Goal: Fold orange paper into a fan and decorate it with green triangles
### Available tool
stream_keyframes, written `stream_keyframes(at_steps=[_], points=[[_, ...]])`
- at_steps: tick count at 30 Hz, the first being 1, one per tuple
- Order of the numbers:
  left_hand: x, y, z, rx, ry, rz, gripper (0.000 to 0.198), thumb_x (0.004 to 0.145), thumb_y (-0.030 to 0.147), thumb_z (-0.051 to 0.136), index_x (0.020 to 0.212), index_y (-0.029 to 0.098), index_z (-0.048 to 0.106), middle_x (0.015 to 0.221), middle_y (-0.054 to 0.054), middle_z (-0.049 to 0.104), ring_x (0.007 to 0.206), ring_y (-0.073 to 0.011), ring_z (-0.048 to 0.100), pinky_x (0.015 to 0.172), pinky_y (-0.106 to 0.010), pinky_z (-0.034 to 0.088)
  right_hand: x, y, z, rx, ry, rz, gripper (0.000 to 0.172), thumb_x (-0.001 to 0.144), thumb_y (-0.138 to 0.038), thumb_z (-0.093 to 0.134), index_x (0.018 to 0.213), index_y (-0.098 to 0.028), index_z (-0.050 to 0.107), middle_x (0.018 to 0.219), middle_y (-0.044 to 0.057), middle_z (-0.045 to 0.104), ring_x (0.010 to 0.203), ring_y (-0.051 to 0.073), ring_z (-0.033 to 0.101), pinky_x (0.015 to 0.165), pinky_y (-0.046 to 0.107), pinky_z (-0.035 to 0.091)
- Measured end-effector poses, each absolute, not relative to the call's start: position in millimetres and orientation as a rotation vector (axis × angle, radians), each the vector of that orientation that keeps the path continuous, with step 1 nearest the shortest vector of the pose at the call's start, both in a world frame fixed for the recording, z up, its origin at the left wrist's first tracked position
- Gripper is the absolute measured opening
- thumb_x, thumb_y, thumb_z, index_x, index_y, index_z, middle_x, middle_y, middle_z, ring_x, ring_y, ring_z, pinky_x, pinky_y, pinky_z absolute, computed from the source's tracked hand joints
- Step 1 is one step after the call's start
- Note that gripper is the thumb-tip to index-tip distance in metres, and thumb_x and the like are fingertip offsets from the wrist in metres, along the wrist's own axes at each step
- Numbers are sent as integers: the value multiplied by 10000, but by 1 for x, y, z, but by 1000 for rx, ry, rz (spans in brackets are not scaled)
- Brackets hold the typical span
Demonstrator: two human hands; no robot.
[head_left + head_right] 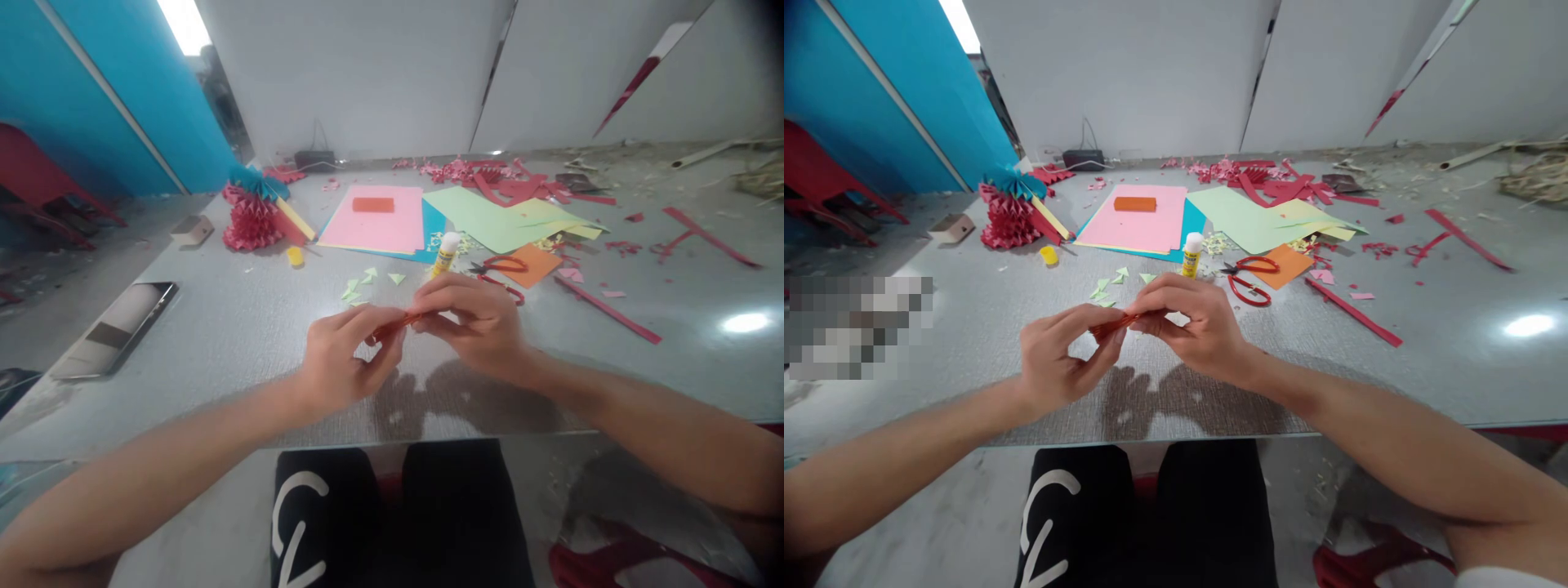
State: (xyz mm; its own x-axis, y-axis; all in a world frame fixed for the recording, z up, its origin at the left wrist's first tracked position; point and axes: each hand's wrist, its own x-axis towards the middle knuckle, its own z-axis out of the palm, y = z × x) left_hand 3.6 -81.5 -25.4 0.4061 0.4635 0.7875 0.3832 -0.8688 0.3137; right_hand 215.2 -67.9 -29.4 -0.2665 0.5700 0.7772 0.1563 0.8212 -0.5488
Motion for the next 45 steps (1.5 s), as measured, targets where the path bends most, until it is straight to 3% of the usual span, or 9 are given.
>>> stream_keyframes(at_steps=[5,12,34,40,45], points=[[6,-83,-23,2569,764,1466,215,882,245,744,1075,176,680,740,11,699,599,-98,615,582,-210,530,216,-70,-26,-567,-1838,311,150,882,-125,805,964,-247,830,888,29,785,754,151,733,681,248,593],[6,-83,-25,2561,838,1545,132,901,89,677,994,180,705,711,24,727,562,-76,634,554,-176,516,218,-73,-22,-598,-1838,281,128,898,-145,799,955,-251,841,825,6,778,582,105,689,559,220,570],[9,-84,-27,2316,874,1556,76,944,156,713,997,174,764,791,-25,807,608,-103,713,612,-210,578,216,-78,-15,-675,-1798,323,144,933,-152,724,881,-258,807,765,16,748,660,150,688,601,276,564],[8,-80,-29,2382,821,1650,75,925,124,730,977,172,754,758,-18,799,607,-106,721,588,-197,559,216,-70,-22,-663,-1795,397,12,917,-240,778,906,-246,776,834,37,769,731,178,715,659,310,589],[7,-80,-27,2377,809,1601,78,933,149,738,1007,165,758,768,-24,801,609,-109,725,571,-197,554,216,-70,-23,-583,-1775,439,104,935,-220,755,833,-239,741,841,41,751,699,165,702,623,308,584]])
